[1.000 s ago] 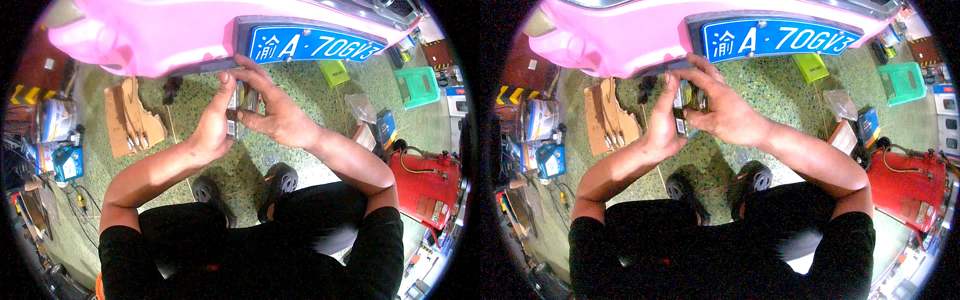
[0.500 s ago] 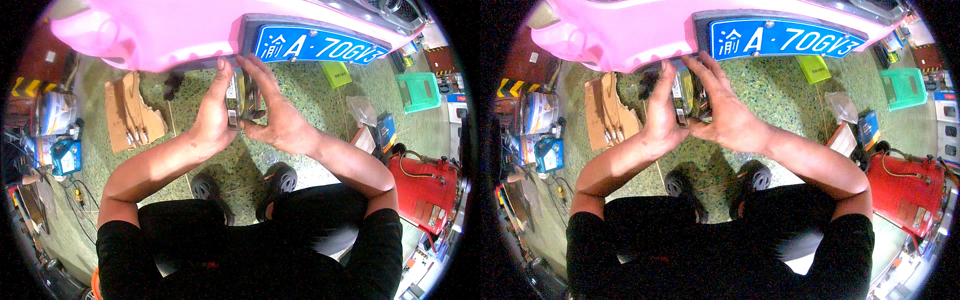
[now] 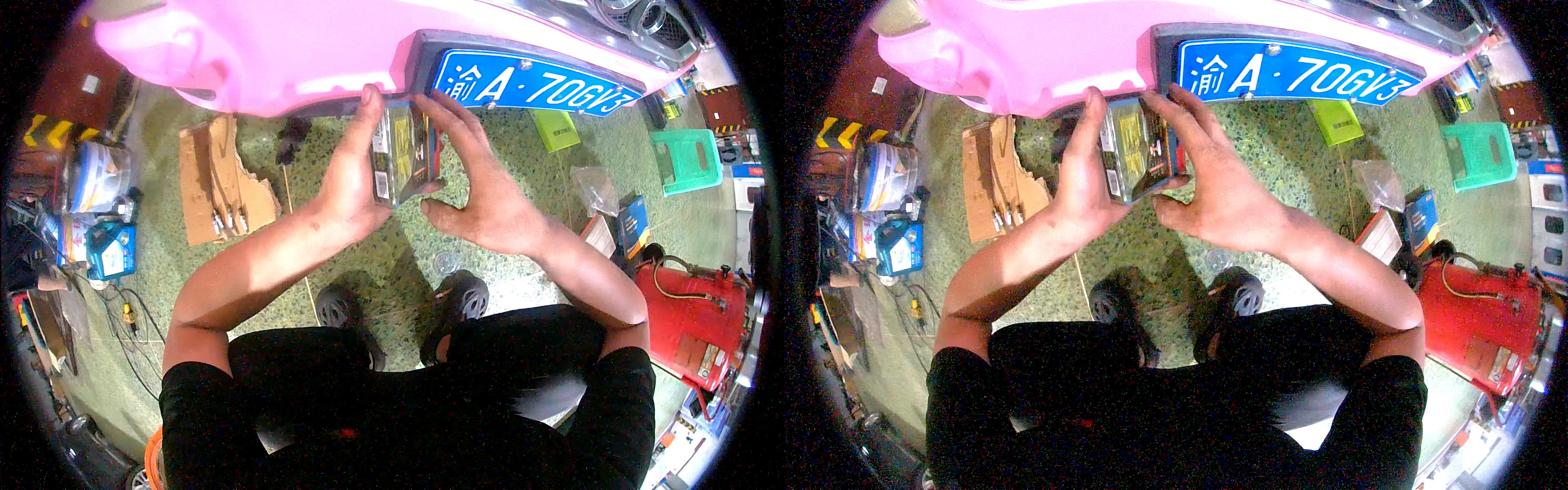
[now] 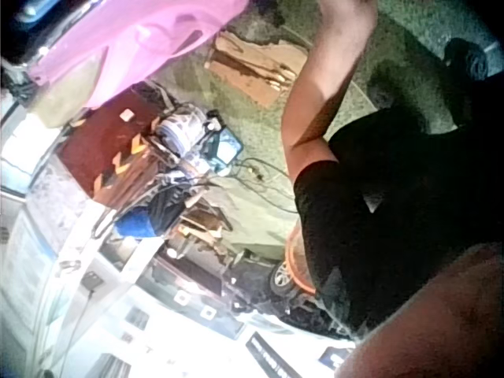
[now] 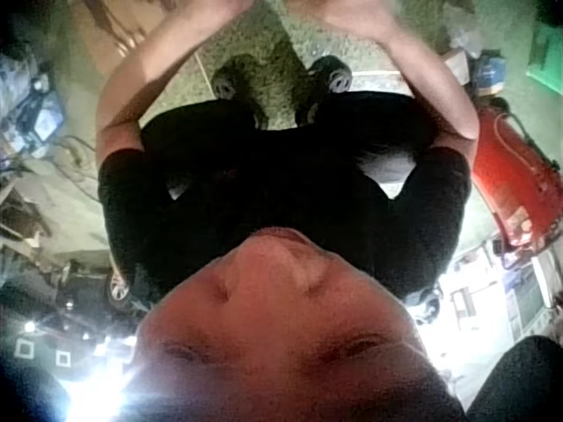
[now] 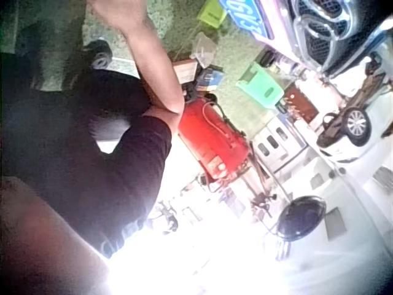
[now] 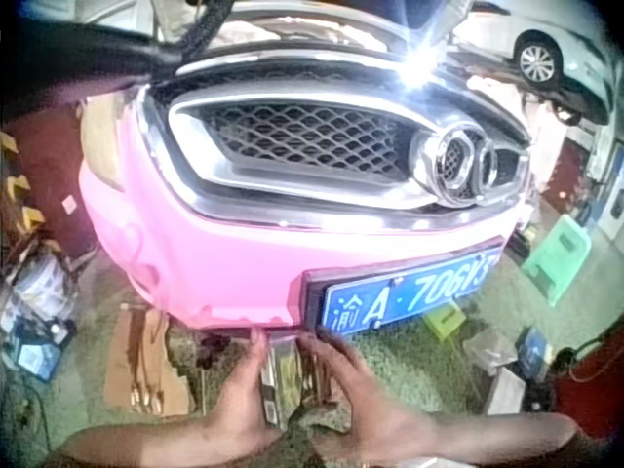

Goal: The person unpacks a box of spark plugs and installs them into the engine of a pink car with the hood open. They use a wrench to tighten the plugs and a cloth to wipe the engine area.

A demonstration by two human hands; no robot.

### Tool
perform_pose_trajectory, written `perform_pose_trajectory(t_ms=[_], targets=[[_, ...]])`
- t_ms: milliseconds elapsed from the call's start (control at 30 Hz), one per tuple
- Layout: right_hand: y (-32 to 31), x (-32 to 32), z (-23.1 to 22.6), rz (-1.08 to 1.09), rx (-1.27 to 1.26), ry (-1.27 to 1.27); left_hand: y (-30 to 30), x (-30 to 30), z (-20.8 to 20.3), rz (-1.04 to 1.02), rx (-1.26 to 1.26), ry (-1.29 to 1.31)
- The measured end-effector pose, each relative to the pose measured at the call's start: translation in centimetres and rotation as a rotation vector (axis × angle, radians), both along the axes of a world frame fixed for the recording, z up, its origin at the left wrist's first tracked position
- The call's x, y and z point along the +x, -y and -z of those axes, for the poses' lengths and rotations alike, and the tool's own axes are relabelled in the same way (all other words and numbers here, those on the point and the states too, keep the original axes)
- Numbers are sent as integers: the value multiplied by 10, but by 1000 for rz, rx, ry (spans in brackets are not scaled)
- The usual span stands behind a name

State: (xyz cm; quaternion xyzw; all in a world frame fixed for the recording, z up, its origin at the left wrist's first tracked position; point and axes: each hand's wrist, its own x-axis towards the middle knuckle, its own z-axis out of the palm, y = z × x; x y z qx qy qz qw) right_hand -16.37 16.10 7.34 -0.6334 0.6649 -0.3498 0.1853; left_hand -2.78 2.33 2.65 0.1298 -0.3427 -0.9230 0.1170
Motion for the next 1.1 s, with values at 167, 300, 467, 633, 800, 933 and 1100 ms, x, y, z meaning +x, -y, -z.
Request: perform_pose_trajectory(t_ms=[167, 300, 467, 633, 800, 933, 1100], targets=[[-1, 4, -7, -44, -16, -246, -16, -3, -4, -20, 128, -21], [-2, 2, -9, -34, -4, -243, -10, 1, 2, 114, 166, -82], [-3, -3, -18, -57, 59, -45, -4, 5, 12, 200, 123, -44], [-5, -6, -17, -70, 57, 11, -5, 1, 17, 298, 195, -103], [-6, -4, -20, -97, 119, 68, -6, 2, 26, 302, 172, -103], [-7, -8, -15, -140, 40, -52, -11, 0, 30, 274, 143, -58], [-8, -13, -14, -161, 48, -32, -10, -2, 31, 283, 112, -49]])
